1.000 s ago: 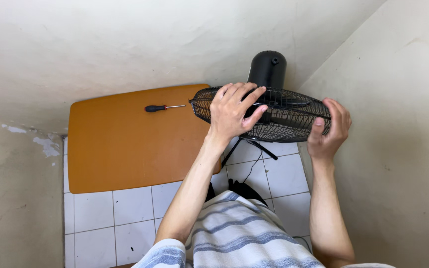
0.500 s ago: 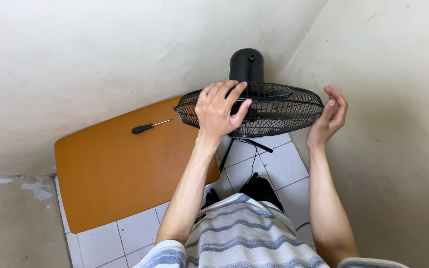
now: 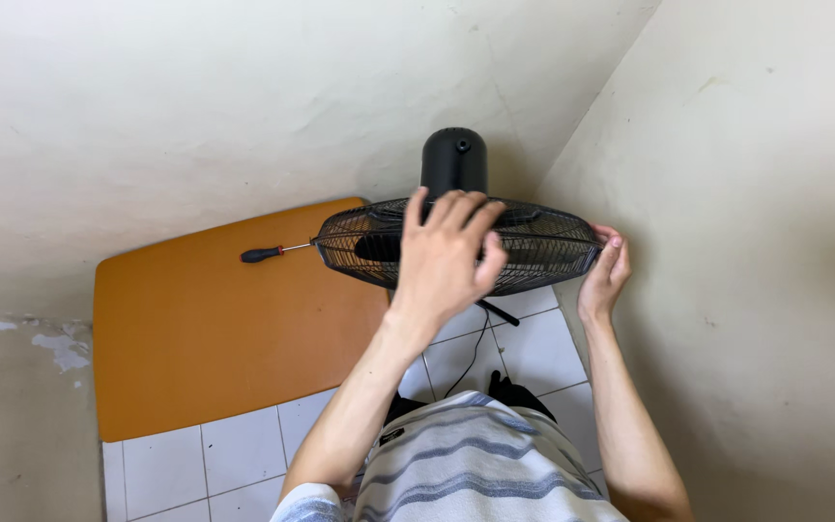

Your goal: The person disassembles a standing electric fan by removing the front grille, the fan blades, and the central hub cap. They place the removed components on a nearby table.

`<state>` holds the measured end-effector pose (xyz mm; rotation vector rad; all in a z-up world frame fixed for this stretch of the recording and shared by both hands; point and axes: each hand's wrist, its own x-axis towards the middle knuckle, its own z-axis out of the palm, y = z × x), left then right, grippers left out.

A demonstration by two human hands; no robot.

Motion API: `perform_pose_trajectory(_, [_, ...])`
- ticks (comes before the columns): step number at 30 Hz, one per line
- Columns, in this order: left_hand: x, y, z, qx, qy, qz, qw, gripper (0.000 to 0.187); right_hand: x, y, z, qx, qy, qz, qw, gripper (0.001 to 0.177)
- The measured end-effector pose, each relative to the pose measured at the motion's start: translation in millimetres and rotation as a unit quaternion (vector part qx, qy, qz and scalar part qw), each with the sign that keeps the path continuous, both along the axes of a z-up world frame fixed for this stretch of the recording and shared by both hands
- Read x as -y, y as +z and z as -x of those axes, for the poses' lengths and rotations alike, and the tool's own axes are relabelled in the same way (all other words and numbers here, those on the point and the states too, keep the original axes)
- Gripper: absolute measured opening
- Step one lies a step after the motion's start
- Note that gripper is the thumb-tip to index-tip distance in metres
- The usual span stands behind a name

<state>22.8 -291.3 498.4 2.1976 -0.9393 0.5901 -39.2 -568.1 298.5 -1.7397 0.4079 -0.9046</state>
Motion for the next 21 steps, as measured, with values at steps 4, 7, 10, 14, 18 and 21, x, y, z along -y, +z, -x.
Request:
perform_pose_trajectory(4, [74,-1,27,0.046,-0.016,-0.156,0.987,0.040,19,-5,10,-0.022,0.058,0.005,0.998,0.051])
perform_pose_trajectory(7, [118,-4,32,0.050,0.029,-0.296,0.953,0.048,31,-4,13,-0.016,0.142,-0.055,0.988,0.049])
perform_pose_trajectory(10, [145,-10,27,0.031,0.064,-0.376,0.924,0.056,40,0,25,-0.010,0.208,-0.089,0.974,0.045])
perform_pose_trajectory(14, [148,-20,27,0.038,0.042,-0.332,0.942,0.050,46,9,31,-0.017,0.227,-0.040,0.973,0.037])
perform_pose_trajectory(18, [146,-25,35,0.050,0.057,-0.269,0.960,0.049,45,20,35,-0.025,0.251,-0.078,0.965,0.029])
perform_pose_trajectory(21, [145,-28,40,0.058,0.057,-0.230,0.970,0.047,41,28,33,-0.053,0.242,-0.119,0.961,0.027])
